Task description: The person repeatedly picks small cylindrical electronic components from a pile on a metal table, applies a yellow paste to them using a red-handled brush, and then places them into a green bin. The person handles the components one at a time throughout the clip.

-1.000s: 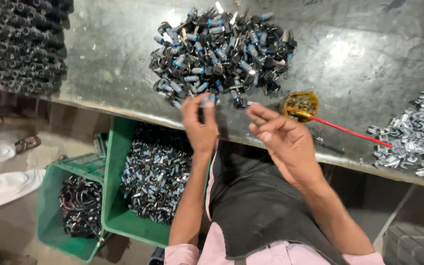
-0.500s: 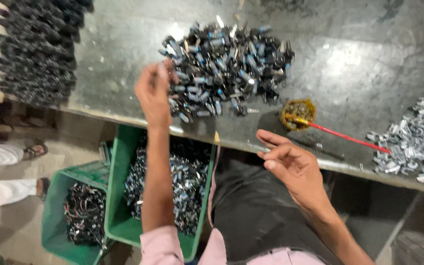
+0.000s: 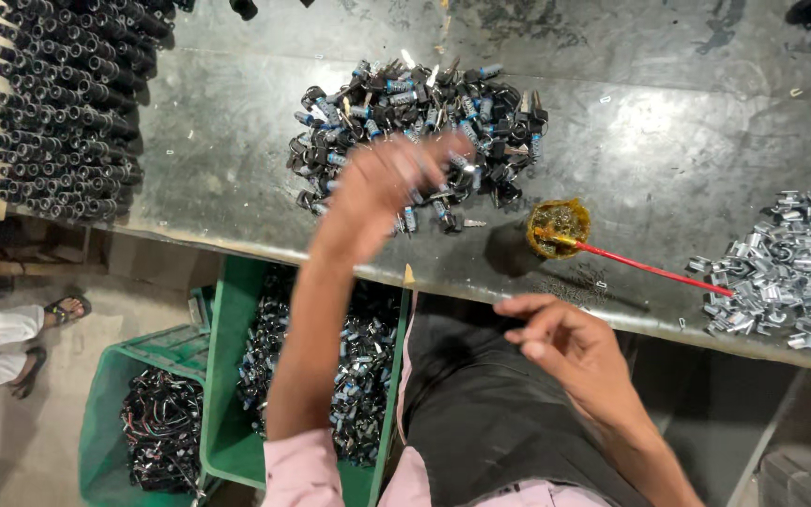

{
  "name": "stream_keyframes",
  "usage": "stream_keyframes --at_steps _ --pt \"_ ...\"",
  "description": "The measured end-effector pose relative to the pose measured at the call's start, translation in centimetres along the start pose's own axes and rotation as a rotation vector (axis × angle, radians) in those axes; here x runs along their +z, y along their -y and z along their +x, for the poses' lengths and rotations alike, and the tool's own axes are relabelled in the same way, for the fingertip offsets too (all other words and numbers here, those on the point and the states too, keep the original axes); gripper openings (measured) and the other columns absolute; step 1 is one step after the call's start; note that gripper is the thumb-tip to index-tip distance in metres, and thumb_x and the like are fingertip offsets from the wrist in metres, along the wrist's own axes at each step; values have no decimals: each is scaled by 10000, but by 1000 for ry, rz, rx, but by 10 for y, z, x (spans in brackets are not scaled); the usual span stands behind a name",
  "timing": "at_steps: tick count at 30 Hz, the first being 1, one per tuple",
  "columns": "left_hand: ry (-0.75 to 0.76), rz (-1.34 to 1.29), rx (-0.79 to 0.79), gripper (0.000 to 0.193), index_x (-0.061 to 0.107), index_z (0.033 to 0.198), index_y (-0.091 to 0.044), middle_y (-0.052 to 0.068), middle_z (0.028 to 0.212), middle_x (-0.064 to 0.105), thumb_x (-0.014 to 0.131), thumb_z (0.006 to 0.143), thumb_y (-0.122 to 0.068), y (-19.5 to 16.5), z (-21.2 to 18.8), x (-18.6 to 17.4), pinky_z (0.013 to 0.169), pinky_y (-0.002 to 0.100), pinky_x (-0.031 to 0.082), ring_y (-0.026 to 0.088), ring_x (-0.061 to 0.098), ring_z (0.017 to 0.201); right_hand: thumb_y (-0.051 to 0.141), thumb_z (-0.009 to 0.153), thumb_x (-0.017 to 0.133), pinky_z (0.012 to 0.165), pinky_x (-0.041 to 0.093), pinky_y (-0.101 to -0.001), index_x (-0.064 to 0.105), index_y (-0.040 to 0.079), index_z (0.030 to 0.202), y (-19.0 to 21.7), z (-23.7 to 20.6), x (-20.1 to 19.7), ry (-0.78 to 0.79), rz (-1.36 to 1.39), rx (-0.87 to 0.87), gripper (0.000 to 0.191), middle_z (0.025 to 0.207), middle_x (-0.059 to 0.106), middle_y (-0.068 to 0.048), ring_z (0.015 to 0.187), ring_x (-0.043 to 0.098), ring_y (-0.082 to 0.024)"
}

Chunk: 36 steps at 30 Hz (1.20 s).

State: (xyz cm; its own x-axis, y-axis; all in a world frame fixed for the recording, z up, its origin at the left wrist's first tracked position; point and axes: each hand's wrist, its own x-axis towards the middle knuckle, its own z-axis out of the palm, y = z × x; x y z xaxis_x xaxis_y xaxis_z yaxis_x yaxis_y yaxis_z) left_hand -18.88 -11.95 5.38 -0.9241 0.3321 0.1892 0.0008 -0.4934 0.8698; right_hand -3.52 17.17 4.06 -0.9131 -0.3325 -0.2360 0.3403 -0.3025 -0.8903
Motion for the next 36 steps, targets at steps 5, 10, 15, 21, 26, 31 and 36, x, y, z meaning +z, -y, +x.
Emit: stream_keyframes --at_steps 5,10,15,21,26,31,36 --pt "31 59 -335 223 695 1093 -11 124 1263 723 618 1060 -217 35 -55 60 1211 414 372 205 522 1439 39 938 675 950 549 -373 654 10 978 -2 -8 -21 -122 30 54 53 1237 643 -175 1168 643 -229" --pt "-391 -375 -425 289 655 1242 10 -20 784 472 570 1090 -219 64 -88 99 760 296 484 102 462 746 -92 915 697 948 548 -325 664 -12 1035 -3 5 -8 -188 -183 -158 149 1163 608 -121 1092 648 -195" --pt "-418 -638 -474 317 575 1339 -94 -22 957 574 581 1042 -205 73 -115 134 741 255 494 69 532 807 -133 867 725 900 606 -281 669 -19 972 6 12 17 -254 -369 -294 165 1148 561 -82 1066 683 -172" --pt "-434 -645 -439 265 576 1307 -101 -25 1060 611 622 1074 -218 79 -122 147 711 233 484 73 546 842 -109 853 758 815 608 -246 692 -38 979 19 15 30 -291 -488 -228 159 1147 570 -93 951 680 -138" --pt "-426 -577 -450 272 606 1283 -81 -23 1050 611 643 1060 -233 82 -127 146 725 243 503 74 560 875 -99 847 766 808 596 -246 707 -48 979 22 8 27 -294 -568 -203 154 1144 583 -95 936 668 -133" --pt "-329 -518 -488 313 641 1312 -1 7 1029 639 643 1085 -216 77 -129 140 734 247 500 80 556 871 -148 893 730 877 589 -281 575 16 1151 5 -1 5 -121 -137 -192 343 1192 528 -70 1047 632 -153" --pt "-335 -369 -381 326 606 1320 3 56 1011 680 623 1071 -206 70 -130 128 796 277 528 118 621 895 -70 936 693 611 507 -226 481 57 1405 -7 -8 -36 -289 437 -8 531 1070 560 -70 862 587 -158"
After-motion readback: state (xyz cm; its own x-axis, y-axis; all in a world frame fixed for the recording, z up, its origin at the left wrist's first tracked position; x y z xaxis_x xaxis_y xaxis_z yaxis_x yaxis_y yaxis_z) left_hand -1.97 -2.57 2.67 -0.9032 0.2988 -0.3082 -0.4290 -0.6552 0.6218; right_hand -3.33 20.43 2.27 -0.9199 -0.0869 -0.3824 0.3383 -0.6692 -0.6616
